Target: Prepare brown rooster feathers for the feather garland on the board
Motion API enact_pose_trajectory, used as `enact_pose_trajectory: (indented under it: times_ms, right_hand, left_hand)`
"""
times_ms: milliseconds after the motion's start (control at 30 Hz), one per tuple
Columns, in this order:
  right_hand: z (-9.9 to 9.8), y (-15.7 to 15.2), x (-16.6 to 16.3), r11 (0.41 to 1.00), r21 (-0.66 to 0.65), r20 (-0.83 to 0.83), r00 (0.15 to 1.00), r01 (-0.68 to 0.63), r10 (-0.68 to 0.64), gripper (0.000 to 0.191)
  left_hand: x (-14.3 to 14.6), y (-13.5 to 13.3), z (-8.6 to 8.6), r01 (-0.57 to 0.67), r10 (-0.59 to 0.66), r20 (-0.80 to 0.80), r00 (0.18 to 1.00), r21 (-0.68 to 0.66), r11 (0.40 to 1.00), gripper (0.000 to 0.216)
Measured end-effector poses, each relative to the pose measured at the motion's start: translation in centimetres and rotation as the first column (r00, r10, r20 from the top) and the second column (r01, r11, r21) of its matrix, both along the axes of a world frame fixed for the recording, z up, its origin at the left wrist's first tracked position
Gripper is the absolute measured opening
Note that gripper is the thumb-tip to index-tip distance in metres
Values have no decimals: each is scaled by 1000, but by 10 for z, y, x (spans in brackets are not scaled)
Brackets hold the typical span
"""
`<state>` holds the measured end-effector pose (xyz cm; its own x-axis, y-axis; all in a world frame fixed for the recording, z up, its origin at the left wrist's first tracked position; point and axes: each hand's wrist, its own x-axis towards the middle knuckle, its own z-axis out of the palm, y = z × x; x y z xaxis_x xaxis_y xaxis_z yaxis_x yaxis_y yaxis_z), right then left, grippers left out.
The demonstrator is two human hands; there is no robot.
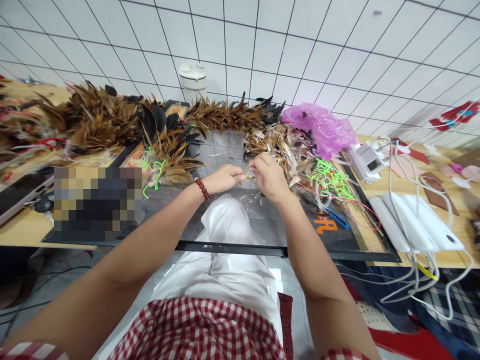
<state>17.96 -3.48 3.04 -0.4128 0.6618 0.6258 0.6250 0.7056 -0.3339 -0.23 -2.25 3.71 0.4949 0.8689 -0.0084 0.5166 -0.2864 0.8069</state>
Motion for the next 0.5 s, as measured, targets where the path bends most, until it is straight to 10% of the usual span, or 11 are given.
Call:
enact_pose_trajectory:
  times_ms: [133, 300, 500]
  right_hand:
    - [-4, 4, 0, 974, -203, -231, 972, -97, 49, 18]
    - [-9, 4, -3, 948, -317, -298, 951, -19, -81, 22]
    - [-6, -7, -13, 980, -186, -80, 995, -73, 59, 22]
  left_hand:
    - [0, -9, 6, 256, -179, 280, 943, -270, 928, 18]
    - [-3, -1, 2, 136, 97, 531, 842, -384, 913, 23]
    - [1, 4, -11, -274, 261, 157, 953, 73, 959, 19]
